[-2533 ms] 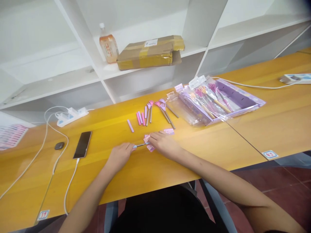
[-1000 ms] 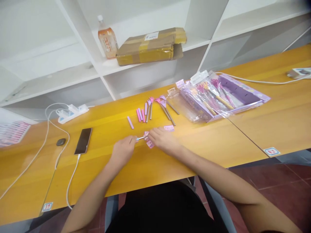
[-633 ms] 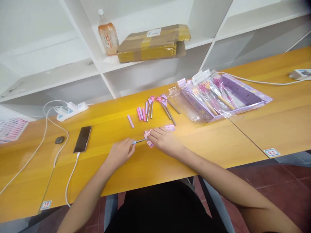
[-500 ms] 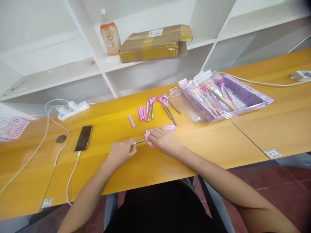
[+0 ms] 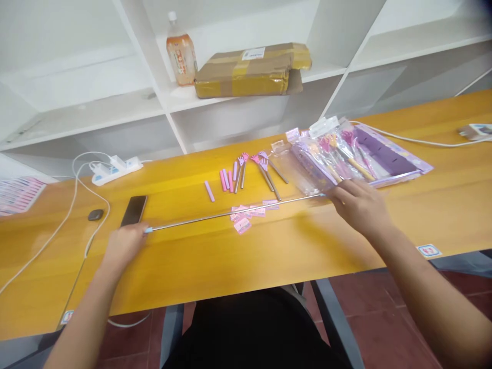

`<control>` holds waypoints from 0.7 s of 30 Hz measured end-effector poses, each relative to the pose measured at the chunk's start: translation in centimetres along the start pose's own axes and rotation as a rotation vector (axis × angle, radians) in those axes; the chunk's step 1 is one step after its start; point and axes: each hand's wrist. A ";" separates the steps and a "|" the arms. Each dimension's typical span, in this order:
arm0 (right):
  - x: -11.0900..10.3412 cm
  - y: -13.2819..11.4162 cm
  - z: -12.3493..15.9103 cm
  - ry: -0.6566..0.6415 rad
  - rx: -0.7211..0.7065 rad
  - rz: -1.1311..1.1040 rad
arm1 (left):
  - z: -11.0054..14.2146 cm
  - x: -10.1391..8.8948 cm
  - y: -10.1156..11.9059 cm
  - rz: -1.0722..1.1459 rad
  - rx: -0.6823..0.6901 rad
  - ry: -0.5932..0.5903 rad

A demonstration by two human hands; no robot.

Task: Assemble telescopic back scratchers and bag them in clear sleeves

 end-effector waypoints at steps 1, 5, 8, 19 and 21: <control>-0.3 1.7 0.8 0.003 -0.027 0.038 | 0.3 0.3 -0.9 -0.009 -0.001 0.021; -0.6 3.1 2.5 0.026 -0.083 0.101 | 0.5 0.6 -0.2 0.027 0.044 0.016; -0.7 2.1 2.6 0.042 -0.069 0.091 | 0.2 0.5 1.1 0.061 0.072 0.005; -0.9 1.4 1.9 -0.038 -0.042 0.052 | -0.4 0.8 2.8 0.118 0.096 -0.099; 0.5 -3.4 -0.3 -0.033 -0.090 -0.017 | -0.9 -0.3 7.5 0.201 0.115 -0.130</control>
Point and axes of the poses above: each hand's wrist, its own z-axis away from the middle knuckle, its own x-axis out of the palm, y = z × x, and after that the axes turned 2 degrees about -x, right-handed
